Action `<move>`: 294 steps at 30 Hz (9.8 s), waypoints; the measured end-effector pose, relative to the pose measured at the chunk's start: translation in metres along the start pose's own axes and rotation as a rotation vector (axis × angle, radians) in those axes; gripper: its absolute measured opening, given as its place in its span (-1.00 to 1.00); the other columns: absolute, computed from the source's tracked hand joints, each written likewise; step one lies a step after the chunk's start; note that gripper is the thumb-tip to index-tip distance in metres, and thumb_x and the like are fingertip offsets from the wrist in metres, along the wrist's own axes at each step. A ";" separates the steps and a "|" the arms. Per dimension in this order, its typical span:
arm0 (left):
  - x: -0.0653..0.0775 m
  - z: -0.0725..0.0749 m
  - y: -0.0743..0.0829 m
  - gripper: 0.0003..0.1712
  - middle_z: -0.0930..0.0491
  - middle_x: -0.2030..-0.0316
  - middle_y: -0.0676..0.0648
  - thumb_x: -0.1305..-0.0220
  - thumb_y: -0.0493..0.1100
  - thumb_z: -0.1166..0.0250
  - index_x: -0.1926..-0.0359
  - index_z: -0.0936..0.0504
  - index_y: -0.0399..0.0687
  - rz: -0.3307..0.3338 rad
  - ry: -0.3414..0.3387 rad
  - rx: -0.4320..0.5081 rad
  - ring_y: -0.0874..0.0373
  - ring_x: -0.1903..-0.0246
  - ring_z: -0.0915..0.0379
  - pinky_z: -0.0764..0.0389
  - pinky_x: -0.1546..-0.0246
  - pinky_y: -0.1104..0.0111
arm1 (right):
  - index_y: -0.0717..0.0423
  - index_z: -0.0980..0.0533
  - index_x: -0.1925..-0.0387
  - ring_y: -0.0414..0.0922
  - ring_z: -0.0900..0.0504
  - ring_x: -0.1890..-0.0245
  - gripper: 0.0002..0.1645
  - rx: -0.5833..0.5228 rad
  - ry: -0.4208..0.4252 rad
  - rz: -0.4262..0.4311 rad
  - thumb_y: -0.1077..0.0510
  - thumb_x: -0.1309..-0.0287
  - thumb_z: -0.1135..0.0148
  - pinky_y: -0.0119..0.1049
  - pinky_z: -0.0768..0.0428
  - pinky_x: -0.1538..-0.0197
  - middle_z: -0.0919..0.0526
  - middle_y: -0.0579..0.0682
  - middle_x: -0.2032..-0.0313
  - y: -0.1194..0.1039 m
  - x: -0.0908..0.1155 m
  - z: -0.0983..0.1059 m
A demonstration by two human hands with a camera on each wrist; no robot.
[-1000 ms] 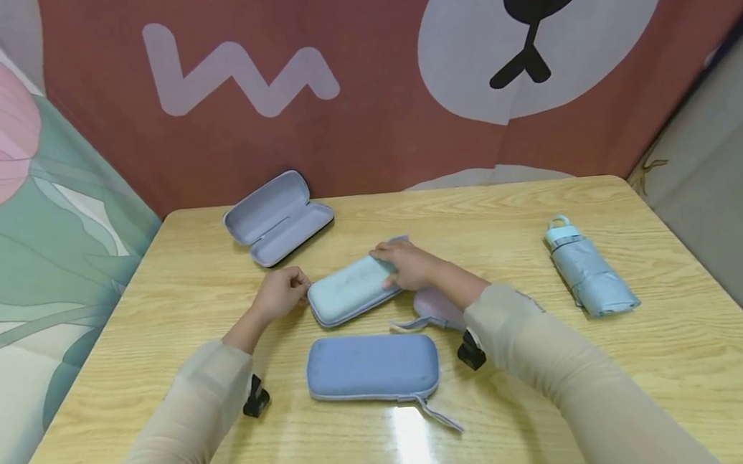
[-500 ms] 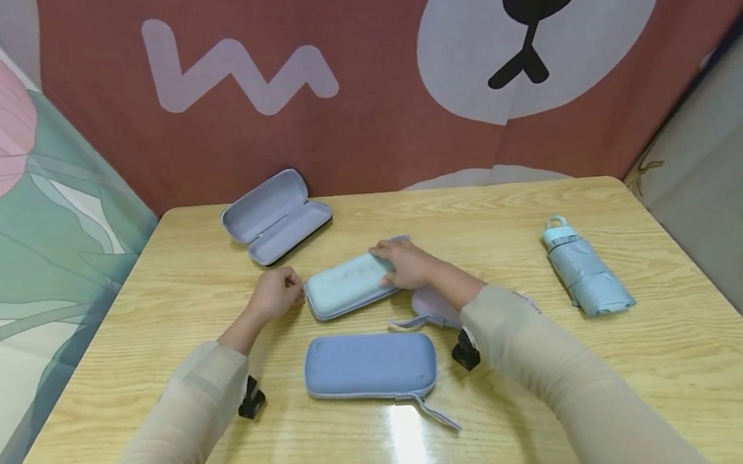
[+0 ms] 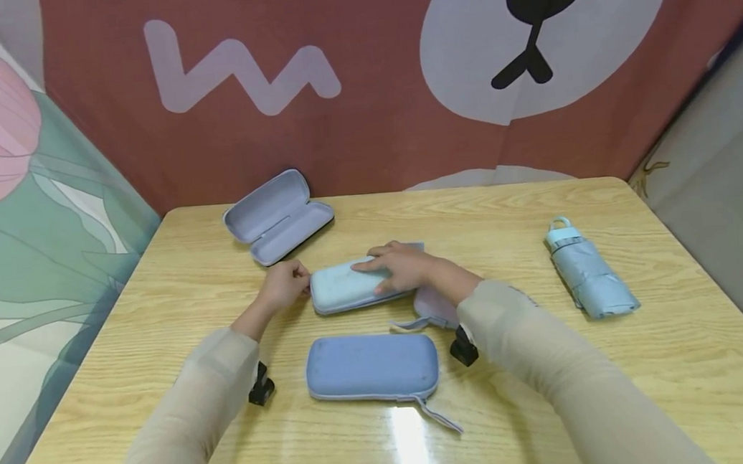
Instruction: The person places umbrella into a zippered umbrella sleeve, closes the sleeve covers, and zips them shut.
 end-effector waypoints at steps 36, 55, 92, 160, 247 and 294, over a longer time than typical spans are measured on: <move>0.027 0.002 0.012 -0.90 -0.53 0.58 -0.12 -0.06 -0.42 -0.10 0.55 -0.47 -0.29 -0.097 -0.048 -0.120 0.15 0.58 -0.44 -0.45 0.58 0.42 | -0.37 -0.06 -0.24 0.10 -0.15 -0.14 -0.31 0.094 0.072 -0.159 -0.18 -0.06 -0.03 0.03 -0.23 -0.03 -0.13 0.11 -0.21 0.007 -0.004 0.004; 0.029 -0.024 0.026 -0.89 -0.51 0.63 -0.07 -0.08 -0.38 -0.12 0.54 -0.50 -0.30 -0.082 -0.114 -0.021 0.19 0.61 -0.42 -0.43 0.62 0.43 | -0.36 -0.06 -0.24 0.12 -0.23 -0.08 -0.31 0.119 0.107 -0.226 -0.22 -0.06 0.00 0.05 -0.31 0.06 -0.21 0.12 -0.17 0.007 -0.004 0.005; -0.031 -0.022 0.022 -0.84 -0.50 0.41 -0.27 -0.20 -0.41 0.03 0.45 -0.44 -0.41 0.012 -0.048 0.074 0.01 0.46 -0.52 -0.54 0.45 0.37 | -0.07 -0.08 -0.26 0.01 0.09 -0.25 -0.03 -0.191 0.008 -0.056 -0.13 0.20 -0.29 -0.11 0.01 -0.20 0.12 0.07 -0.29 0.013 0.006 0.003; -0.017 -0.022 0.033 -0.88 -0.55 0.51 -0.09 -0.16 -0.35 -0.07 0.47 -0.51 -0.25 -0.141 -0.194 -0.238 0.15 0.50 -0.44 -0.44 0.50 0.41 | 0.05 -0.02 -0.28 0.01 0.16 -0.26 -0.05 0.123 0.020 0.001 -0.13 0.09 -0.22 -0.22 0.06 -0.22 0.07 0.11 -0.28 -0.012 -0.010 0.004; 0.077 -0.008 -0.006 -0.88 -0.52 0.64 -0.02 -0.08 -0.38 -0.15 0.55 -0.54 -0.25 -0.097 -0.193 -0.048 0.17 0.60 -0.44 -0.48 0.58 0.40 | 0.09 -0.19 -0.21 0.10 -0.40 0.07 -0.11 0.143 0.135 -0.185 -0.23 0.12 -0.19 -0.14 -0.32 0.00 -0.33 0.18 -0.07 -0.028 0.010 -0.008; 0.038 0.034 -0.034 -0.22 -0.02 -0.18 -0.41 -0.20 0.05 -0.03 -0.23 0.02 -0.40 0.098 -0.012 -0.013 -0.27 -0.16 0.10 -0.01 -0.08 -0.04 | 0.37 -0.17 -0.15 0.24 -0.14 -0.11 -0.35 -0.280 0.371 -0.335 0.02 -0.16 0.00 0.11 -0.14 -0.07 -0.24 0.34 -0.10 0.110 0.144 0.018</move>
Point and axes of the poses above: each hand's wrist, its own x-axis away from the middle knuckle, its own z-axis out of the back of the hand, y = z × x, the point moved 9 cm from there along -x, towards the middle knuckle
